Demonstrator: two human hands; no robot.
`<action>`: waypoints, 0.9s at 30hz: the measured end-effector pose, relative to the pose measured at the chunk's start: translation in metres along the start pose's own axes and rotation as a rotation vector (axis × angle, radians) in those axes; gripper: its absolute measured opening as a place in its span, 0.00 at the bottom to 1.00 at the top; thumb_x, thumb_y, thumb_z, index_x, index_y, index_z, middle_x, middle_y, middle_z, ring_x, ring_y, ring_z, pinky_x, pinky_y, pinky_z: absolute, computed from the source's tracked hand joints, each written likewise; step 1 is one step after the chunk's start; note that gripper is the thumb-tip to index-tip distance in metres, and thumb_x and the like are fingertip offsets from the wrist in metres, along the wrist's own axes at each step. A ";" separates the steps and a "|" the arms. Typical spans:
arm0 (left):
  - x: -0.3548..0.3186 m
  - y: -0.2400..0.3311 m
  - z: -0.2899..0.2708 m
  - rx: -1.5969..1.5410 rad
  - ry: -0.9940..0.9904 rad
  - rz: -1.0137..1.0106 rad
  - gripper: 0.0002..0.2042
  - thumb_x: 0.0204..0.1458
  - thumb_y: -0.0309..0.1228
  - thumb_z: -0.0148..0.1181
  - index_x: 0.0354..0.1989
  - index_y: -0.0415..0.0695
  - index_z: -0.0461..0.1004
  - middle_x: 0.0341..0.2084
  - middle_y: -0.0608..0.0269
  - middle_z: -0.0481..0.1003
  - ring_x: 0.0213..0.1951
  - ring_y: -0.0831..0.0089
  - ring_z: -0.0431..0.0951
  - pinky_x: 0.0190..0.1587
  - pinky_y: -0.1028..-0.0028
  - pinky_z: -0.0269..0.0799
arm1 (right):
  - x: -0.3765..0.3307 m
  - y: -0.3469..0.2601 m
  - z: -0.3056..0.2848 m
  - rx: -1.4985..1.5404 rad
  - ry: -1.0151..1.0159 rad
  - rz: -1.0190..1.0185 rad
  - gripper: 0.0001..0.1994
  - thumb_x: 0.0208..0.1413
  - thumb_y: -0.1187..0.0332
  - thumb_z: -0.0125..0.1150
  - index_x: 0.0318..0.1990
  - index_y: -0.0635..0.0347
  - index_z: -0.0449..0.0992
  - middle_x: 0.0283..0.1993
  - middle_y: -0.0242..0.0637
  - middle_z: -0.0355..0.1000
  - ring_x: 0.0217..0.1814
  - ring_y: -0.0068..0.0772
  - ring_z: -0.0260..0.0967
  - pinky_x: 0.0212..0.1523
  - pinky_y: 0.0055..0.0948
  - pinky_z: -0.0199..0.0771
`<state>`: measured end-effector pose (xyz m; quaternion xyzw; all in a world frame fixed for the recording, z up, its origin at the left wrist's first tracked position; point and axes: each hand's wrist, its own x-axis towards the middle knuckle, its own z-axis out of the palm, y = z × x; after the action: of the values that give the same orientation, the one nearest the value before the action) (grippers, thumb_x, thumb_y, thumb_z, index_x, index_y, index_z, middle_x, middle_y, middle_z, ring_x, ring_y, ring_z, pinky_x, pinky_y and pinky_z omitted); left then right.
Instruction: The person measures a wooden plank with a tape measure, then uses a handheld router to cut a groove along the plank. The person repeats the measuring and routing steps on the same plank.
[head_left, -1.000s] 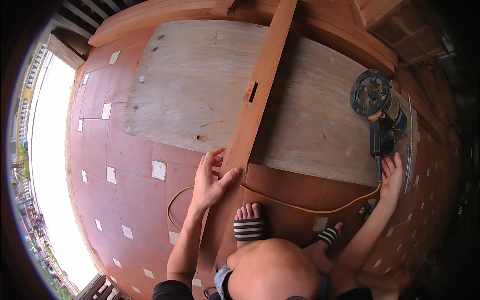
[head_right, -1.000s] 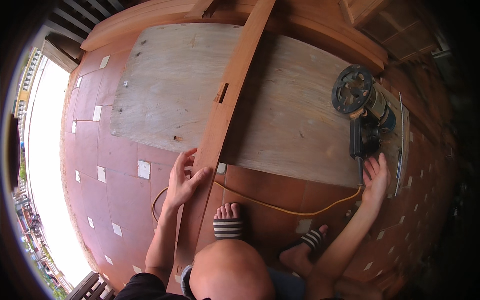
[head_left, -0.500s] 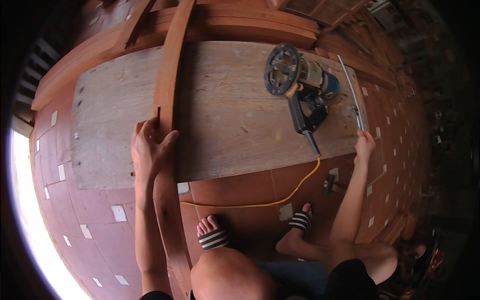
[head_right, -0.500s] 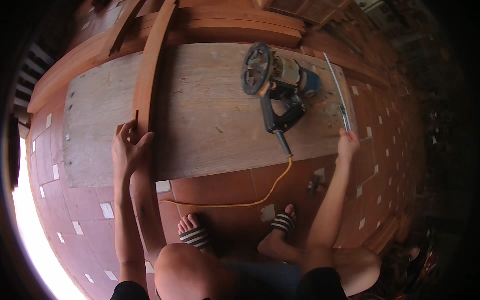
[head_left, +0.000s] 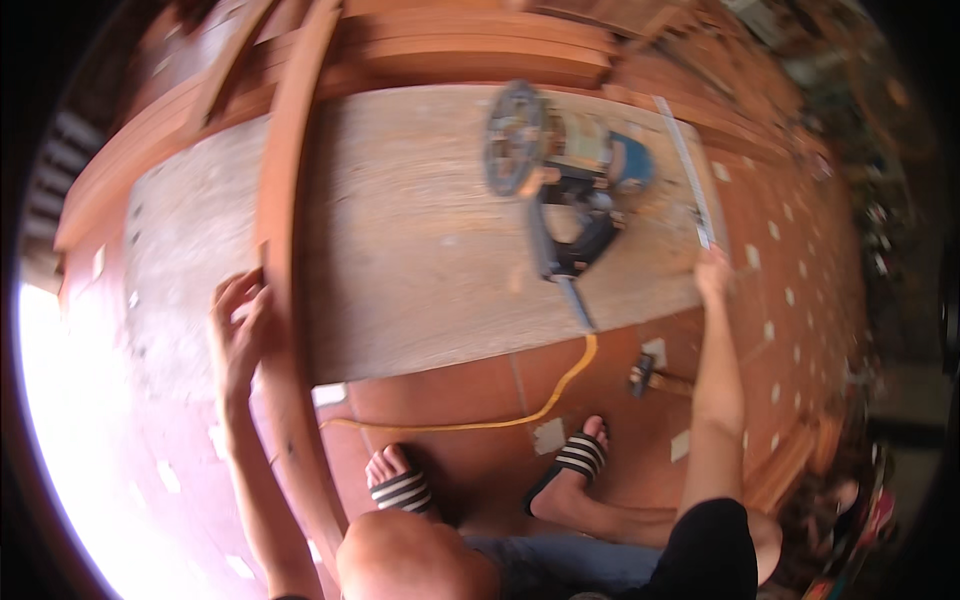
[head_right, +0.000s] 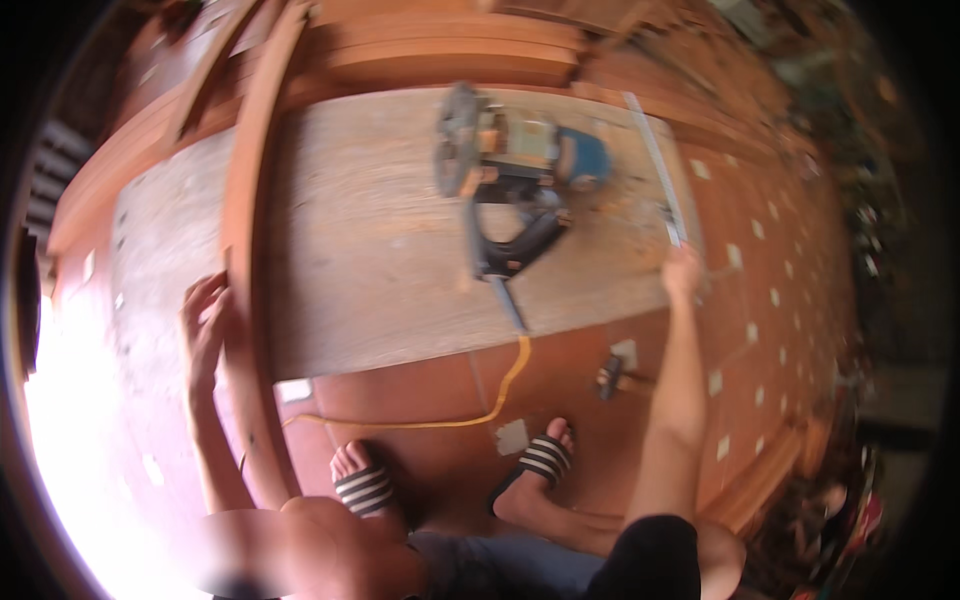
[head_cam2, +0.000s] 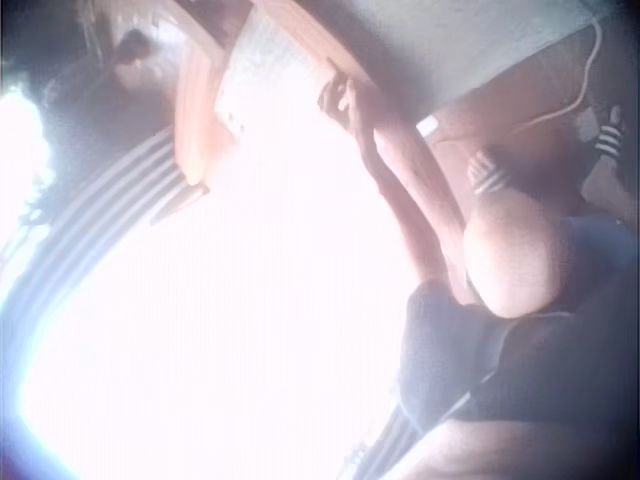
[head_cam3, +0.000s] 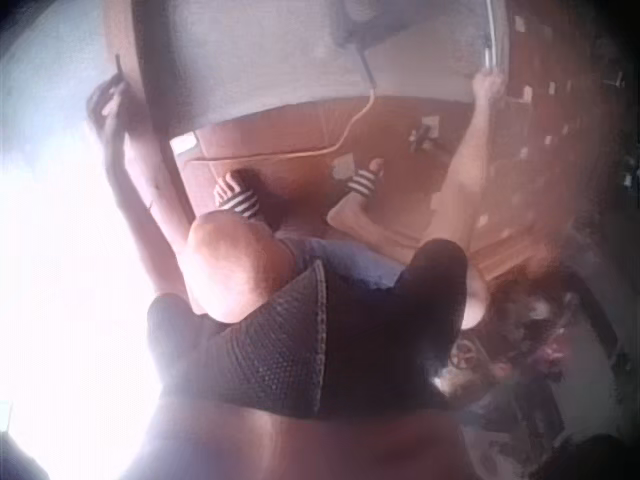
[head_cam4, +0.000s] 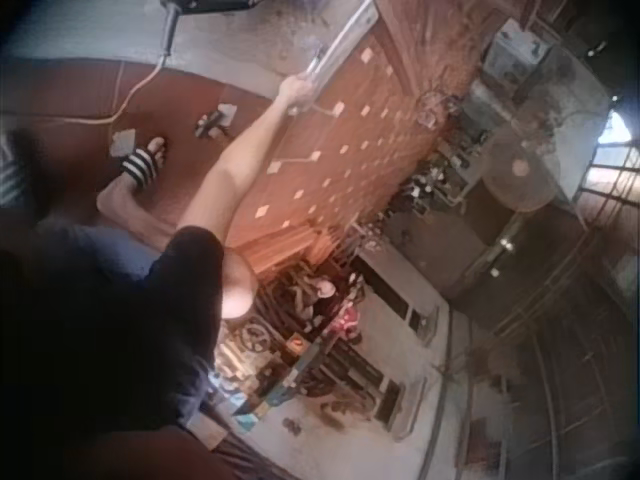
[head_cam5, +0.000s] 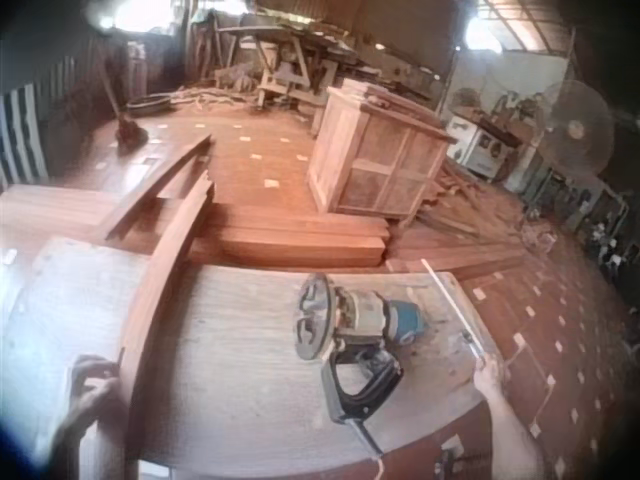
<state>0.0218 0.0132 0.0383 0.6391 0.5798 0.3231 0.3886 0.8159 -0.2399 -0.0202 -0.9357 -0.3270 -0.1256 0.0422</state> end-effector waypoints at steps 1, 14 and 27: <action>-0.009 0.008 -0.020 0.001 0.016 -0.026 0.14 0.63 0.34 0.65 0.54 0.42 0.82 0.55 0.62 0.76 0.50 0.70 0.79 0.50 0.67 0.77 | -0.021 -0.032 0.011 -0.043 -0.117 0.114 0.19 0.64 0.60 0.55 0.59 0.50 0.81 0.55 0.48 0.80 0.60 0.54 0.77 0.61 0.50 0.75; -0.157 -0.021 -0.036 -0.395 -0.274 -0.604 0.42 0.56 0.61 0.68 0.63 0.30 0.71 0.48 0.52 0.79 0.49 0.69 0.78 0.53 0.70 0.74 | 0.086 0.112 -0.018 -0.085 -0.046 -0.024 0.09 0.62 0.63 0.61 0.41 0.55 0.84 0.34 0.33 0.81 0.39 0.34 0.81 0.50 0.38 0.80; -0.162 -0.006 -0.023 -0.345 -0.199 -0.581 0.37 0.52 0.50 0.77 0.58 0.31 0.72 0.40 0.46 0.83 0.43 0.67 0.84 0.45 0.69 0.79 | -0.095 -0.234 -0.369 0.886 0.238 -0.254 0.15 0.72 0.63 0.60 0.58 0.63 0.78 0.39 0.26 0.73 0.32 0.12 0.60 0.33 0.15 0.59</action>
<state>-0.0206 -0.1448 0.0503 0.4008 0.6335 0.2284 0.6213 0.5219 -0.1728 0.3103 -0.7594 -0.4539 -0.0846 0.4585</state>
